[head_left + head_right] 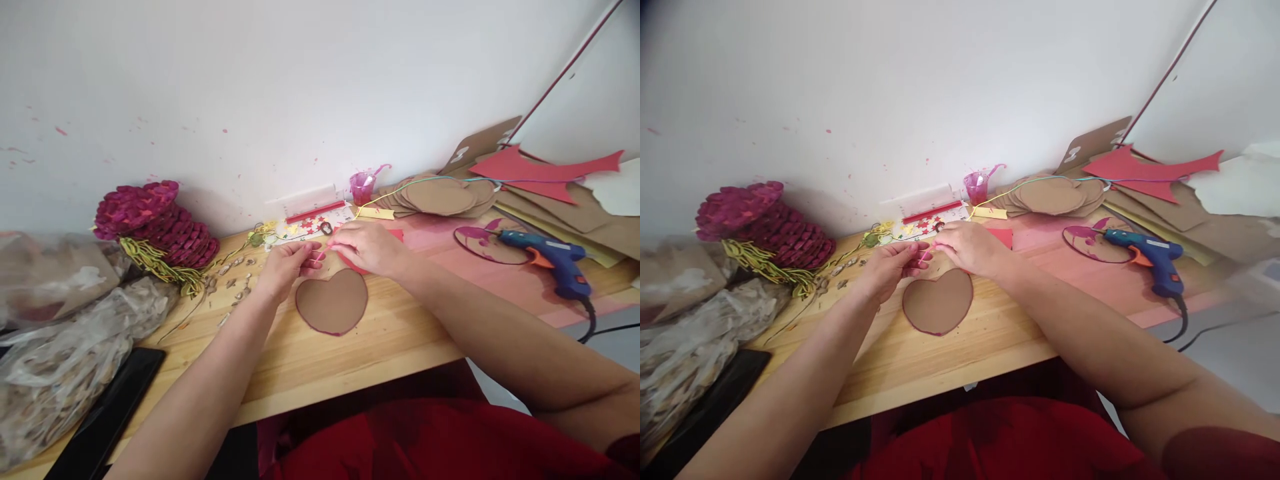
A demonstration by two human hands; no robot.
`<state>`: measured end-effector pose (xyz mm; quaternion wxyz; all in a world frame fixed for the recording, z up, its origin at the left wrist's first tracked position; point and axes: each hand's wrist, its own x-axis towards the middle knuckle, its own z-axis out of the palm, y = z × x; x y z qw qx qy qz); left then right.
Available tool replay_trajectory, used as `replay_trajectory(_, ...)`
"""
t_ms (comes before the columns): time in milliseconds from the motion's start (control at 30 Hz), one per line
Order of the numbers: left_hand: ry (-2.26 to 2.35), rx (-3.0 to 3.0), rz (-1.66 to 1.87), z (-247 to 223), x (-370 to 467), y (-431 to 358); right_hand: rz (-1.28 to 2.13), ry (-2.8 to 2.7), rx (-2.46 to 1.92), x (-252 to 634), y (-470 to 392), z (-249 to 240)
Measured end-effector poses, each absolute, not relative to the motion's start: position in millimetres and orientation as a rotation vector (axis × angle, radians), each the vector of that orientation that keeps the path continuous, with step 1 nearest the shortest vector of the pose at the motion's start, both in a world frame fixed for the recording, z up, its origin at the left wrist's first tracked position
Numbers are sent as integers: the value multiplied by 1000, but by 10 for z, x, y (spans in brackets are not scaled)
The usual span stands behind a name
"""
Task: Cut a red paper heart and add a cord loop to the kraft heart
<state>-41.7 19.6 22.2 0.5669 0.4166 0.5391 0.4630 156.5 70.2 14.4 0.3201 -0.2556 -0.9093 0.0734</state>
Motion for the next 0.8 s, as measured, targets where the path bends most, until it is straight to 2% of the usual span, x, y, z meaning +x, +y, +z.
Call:
replay_trajectory(167, 1196, 985, 864, 284, -351, 297, 167, -2396, -663, 1579, 721, 165)
replay_trajectory(300, 1100, 999, 860, 253, -340, 297, 184, -2372, -674, 1576, 728, 171)
replay_trajectory(500, 864, 814, 1074, 125, -349, 253, 284, -2311, -811, 1580, 724, 153)
replay_trajectory(800, 829, 675, 1304, 117, -361, 295, 295, -2520, -838, 1523, 666, 90)
